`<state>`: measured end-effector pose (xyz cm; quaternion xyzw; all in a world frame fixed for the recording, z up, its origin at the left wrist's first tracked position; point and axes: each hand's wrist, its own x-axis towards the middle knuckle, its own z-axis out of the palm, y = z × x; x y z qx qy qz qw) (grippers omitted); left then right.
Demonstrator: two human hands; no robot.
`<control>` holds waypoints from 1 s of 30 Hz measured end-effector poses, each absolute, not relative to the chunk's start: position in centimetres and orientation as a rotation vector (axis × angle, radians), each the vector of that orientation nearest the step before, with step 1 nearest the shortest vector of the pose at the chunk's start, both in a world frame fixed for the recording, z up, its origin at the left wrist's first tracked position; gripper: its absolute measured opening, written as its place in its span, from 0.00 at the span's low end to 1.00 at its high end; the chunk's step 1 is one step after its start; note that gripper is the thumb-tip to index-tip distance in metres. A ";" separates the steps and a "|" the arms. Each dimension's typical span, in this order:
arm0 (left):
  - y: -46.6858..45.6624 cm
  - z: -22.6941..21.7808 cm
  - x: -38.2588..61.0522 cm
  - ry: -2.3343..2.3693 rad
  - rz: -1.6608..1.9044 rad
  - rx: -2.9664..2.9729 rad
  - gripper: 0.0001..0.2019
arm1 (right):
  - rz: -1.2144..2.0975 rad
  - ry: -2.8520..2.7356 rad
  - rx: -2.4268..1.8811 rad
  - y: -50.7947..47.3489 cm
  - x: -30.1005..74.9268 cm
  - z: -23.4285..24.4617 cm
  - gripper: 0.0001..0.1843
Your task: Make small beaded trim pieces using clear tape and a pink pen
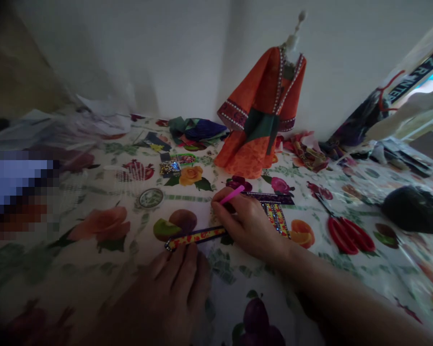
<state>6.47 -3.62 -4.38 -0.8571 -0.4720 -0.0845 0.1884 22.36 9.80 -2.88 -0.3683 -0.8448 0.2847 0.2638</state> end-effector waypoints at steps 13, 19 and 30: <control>-3.7 -4.5 6.7 -1.263 -0.169 -2.424 0.18 | 0.728 -2.382 -0.976 10.1 22.3 -2.8 0.07; -3.9 -4.2 6.7 -1.258 -0.195 -2.439 0.17 | 0.737 -2.388 -0.961 10.1 22.5 -3.1 0.08; -3.7 -4.4 6.9 -1.234 -0.274 -2.453 0.16 | 0.722 -2.367 -0.959 10.1 22.5 -3.1 0.07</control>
